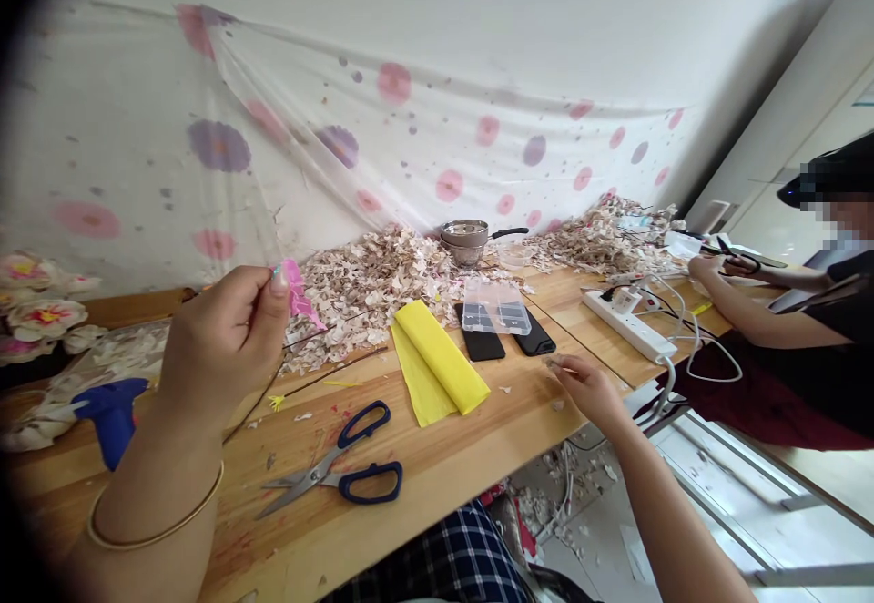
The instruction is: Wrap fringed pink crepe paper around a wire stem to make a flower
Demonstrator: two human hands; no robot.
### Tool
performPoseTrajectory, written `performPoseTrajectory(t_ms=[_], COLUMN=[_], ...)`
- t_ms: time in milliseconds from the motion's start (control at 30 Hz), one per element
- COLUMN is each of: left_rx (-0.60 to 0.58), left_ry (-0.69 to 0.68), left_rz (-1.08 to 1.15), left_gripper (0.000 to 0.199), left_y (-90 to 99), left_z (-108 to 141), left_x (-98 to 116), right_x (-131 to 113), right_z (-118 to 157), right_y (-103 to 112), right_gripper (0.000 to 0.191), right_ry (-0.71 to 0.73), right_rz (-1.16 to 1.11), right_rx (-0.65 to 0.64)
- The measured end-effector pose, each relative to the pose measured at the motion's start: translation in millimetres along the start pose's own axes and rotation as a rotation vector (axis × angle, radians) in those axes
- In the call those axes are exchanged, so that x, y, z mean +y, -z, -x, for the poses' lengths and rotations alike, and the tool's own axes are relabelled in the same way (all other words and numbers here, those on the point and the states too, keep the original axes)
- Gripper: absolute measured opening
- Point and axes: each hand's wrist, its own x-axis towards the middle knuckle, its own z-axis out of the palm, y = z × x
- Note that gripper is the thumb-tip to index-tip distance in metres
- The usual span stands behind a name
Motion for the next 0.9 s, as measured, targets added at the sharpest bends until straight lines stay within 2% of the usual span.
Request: performPoseTrajectory(t_ms=[67, 167, 267, 333, 433, 567, 667, 800, 900], left_rx=[0.002, -0.008, -0.036, -0.054, -0.049, -0.029, -0.047, -0.046, -0.045], left_ry=[-0.013, -0.029, -0.034, -0.036, -0.05, -0.058, -0.074, -0.093, -0.083], left_rz=[0.01, 0.023, 0.026, 0.031, 0.049, 0.056, 0.048, 0.042, 0.04], left_gripper=[0.024, 0.023, 0.022, 0.022, 0.023, 0.027, 0.027, 0.025, 0.026], left_y=[-0.7, -2.9, -4.4, -3.8, -0.9, 0.9, -2.0, -6.9, -8.2], left_z=[0.0, 0.5, 1.6, 2.1, 1.8, -0.3, -0.9, -0.4, -0.4], left_x=[1.1, 2.5, 2.4, 1.5, -0.2, -0.5, 0.1, -0.7, -2.4], right_x=[1.8, -5.6, -22.9, -33.1, -38.0, -31.4, -30.3, -37.7, -48.2], right_z=[15.2, 39.2, 55.8, 56.2, 34.4, -20.4, -53.2, -72.2, -79.2], right_y=[-9.0, -35.1, -61.8, -70.4, -66.7, -57.8, -64.8, -78.2, -81.2], right_gripper=[0.05, 0.052, 0.049, 0.046, 0.044, 0.049, 0.039, 0.012, 0.008], right_ry=[-0.063, -0.113, -0.089, -0.049, 0.009, 0.083, 0.201, 0.338, 0.397], right_rz=[-0.076, -0.164, -0.241, -0.27, -0.217, -0.013, 0.16, 0.348, 0.434], right_rx=[0.018, 0.017, -0.097, -0.172, -0.148, 0.027, 0.085, 0.102, 0.095])
